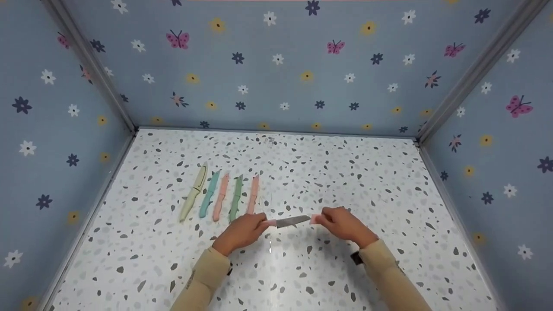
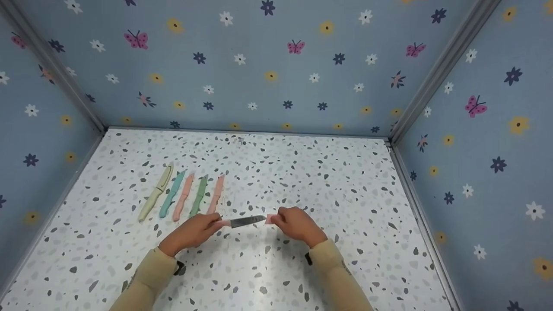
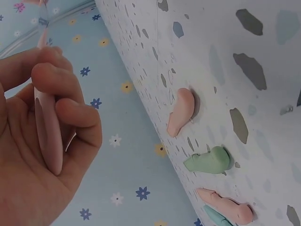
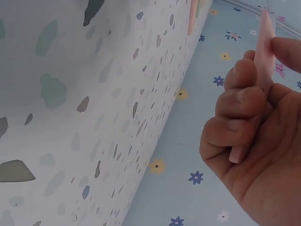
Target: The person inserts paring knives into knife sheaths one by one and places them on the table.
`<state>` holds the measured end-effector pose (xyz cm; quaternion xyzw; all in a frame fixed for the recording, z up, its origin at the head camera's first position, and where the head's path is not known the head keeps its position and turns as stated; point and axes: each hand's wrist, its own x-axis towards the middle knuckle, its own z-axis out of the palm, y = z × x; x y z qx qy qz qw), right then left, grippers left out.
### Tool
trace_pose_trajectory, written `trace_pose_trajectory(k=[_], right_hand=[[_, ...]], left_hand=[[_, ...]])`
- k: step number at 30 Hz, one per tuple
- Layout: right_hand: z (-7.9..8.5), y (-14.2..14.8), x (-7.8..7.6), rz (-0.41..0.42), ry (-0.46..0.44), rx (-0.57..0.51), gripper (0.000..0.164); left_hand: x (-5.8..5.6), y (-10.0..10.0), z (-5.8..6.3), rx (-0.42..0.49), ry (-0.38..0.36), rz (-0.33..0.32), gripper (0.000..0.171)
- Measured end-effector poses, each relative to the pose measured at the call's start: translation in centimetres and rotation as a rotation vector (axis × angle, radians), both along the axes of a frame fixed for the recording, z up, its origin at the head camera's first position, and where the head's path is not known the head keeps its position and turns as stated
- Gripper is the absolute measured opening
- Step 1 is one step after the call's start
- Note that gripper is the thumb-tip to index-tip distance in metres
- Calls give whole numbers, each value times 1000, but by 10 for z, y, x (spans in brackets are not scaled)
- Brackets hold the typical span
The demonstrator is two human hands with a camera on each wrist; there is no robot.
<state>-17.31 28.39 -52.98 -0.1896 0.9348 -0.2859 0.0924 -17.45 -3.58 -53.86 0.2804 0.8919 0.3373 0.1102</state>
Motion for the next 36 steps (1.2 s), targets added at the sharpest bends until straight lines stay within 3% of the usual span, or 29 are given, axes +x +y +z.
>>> trace_pose_trajectory(k=[11, 28, 36], right_hand=[[2, -1, 0, -7, -3, -3, 40], [3, -2, 0, -1, -7, 15, 40], [5, -2, 0, 4, -6, 20, 37]], left_hand=[[-1, -2, 3, 32, -4, -4, 34], [-2, -2, 3, -3, -39, 22, 35], [-2, -2, 5, 9, -27, 4, 32]])
